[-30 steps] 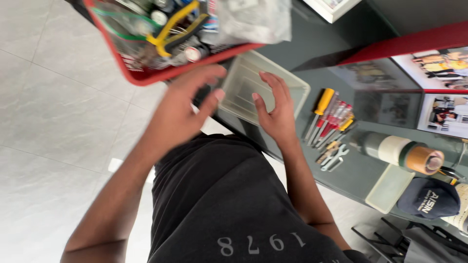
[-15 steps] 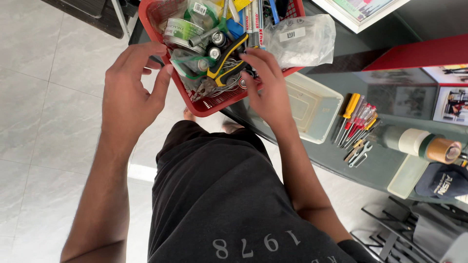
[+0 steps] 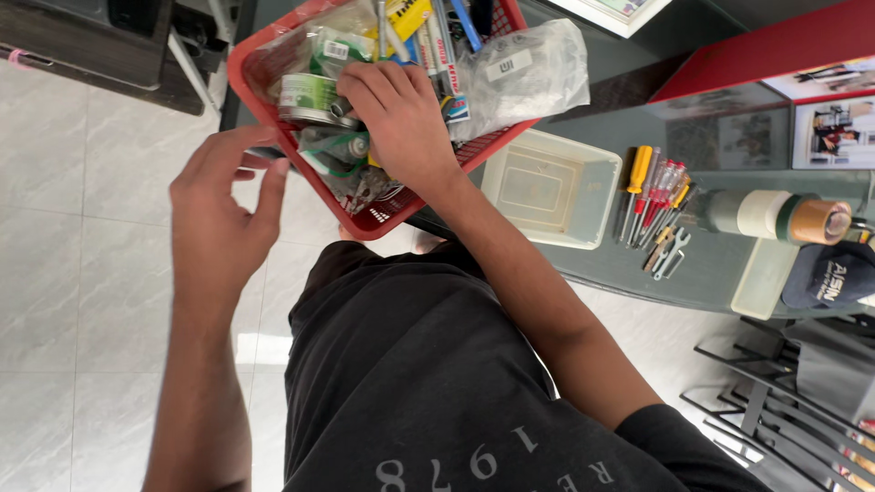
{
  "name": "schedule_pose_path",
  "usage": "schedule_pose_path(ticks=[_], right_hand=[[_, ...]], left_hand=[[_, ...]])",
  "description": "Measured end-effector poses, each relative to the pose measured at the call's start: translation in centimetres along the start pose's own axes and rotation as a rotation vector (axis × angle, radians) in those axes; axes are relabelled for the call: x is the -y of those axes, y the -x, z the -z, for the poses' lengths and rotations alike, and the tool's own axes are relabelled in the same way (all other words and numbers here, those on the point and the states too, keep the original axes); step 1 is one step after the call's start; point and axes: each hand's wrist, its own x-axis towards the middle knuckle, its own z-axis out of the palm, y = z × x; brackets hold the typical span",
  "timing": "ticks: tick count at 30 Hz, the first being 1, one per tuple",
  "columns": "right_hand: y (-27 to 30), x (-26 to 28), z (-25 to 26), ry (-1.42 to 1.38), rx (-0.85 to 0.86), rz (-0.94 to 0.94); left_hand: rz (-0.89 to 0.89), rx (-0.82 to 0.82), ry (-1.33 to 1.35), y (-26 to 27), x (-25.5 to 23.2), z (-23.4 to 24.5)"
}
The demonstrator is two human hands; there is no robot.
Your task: The person sorts various tools and hardware items from a red basket onto a glass table and into a clear plastic container. They handle screwdrivers, pliers, a wrench, a T-handle tool, and a roll of tape, arranging them methodically on the surface and inside the container.
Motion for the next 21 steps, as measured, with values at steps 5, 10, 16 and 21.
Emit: schedule_pose_path(ticks=[5,10,16,21], right_hand=[[1.0,-1.7,1.0,-0.151,-0.284,-0.140],[3.4,-2.4,2.6,-0.600,-0.481,-0.334],[5.3,-3.1,4.8,-0.820,-0.765,-0.361],[7.4,-3.7,8.2,-1.008,-0.902,-0.447]], left_hand=[[-0.015,0.013,0.003,-0.1,0.3,-0.1],[-0.055,0.026,0.017,-1.2,0.1,-1.0],[-0.103,0.064,0.078,-2.5,-0.6,-2.7],[-0.132,0.129,0.212,-3.3,-1.9,-5.4]])
